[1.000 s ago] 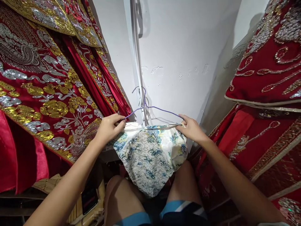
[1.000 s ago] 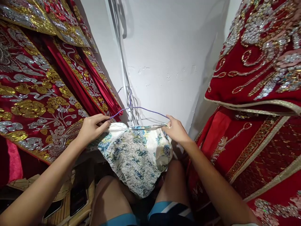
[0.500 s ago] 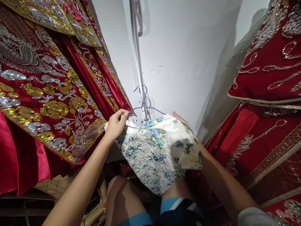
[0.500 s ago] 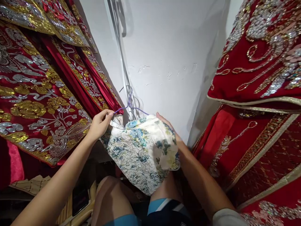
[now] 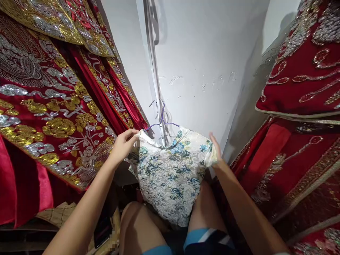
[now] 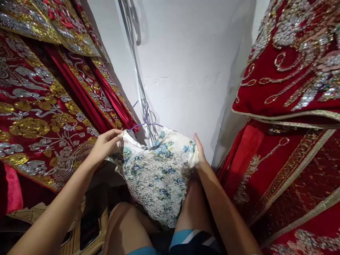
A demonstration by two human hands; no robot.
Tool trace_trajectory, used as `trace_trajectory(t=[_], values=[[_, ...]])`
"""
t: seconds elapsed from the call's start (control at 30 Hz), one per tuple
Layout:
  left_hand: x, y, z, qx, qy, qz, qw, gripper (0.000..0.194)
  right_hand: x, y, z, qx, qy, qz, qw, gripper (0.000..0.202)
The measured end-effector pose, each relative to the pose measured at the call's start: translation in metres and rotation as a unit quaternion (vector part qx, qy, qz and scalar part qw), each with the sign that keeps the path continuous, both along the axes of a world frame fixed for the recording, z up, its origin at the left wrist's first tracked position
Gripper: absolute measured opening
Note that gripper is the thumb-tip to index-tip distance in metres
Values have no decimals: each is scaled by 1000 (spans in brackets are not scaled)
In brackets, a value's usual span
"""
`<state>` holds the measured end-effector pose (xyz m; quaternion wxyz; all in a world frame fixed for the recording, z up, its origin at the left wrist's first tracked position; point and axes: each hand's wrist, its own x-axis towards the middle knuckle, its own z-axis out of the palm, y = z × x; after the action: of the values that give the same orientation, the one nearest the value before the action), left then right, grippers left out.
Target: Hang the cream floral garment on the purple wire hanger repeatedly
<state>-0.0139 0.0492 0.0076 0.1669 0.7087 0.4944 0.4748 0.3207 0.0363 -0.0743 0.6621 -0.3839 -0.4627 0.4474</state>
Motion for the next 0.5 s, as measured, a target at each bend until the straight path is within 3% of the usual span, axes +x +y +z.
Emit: trace_trajectory(t=[0.07, 0.13, 0.23, 0.33, 0.43, 0.5], values=[[2, 2, 3, 24, -10, 1, 1000, 31, 9, 1, 6, -2, 70, 47, 996, 46], [12, 5, 11, 71, -3, 27, 997, 31, 13, -4, 14, 9, 67, 62, 996, 38], [34, 9, 30, 125, 30, 56, 990, 33, 17, -19, 25, 38, 66, 32, 997, 31], [54, 7, 40, 156, 99, 53, 981, 36, 25, -49, 20, 27, 86, -5, 996, 31], [60, 4, 23, 235, 176, 18, 956, 36, 32, -92, -7, -48, 115, 1, 992, 43], [59, 4, -1, 306, 176, 0, 936, 39, 27, -120, -28, -66, 103, 92, 988, 49]])
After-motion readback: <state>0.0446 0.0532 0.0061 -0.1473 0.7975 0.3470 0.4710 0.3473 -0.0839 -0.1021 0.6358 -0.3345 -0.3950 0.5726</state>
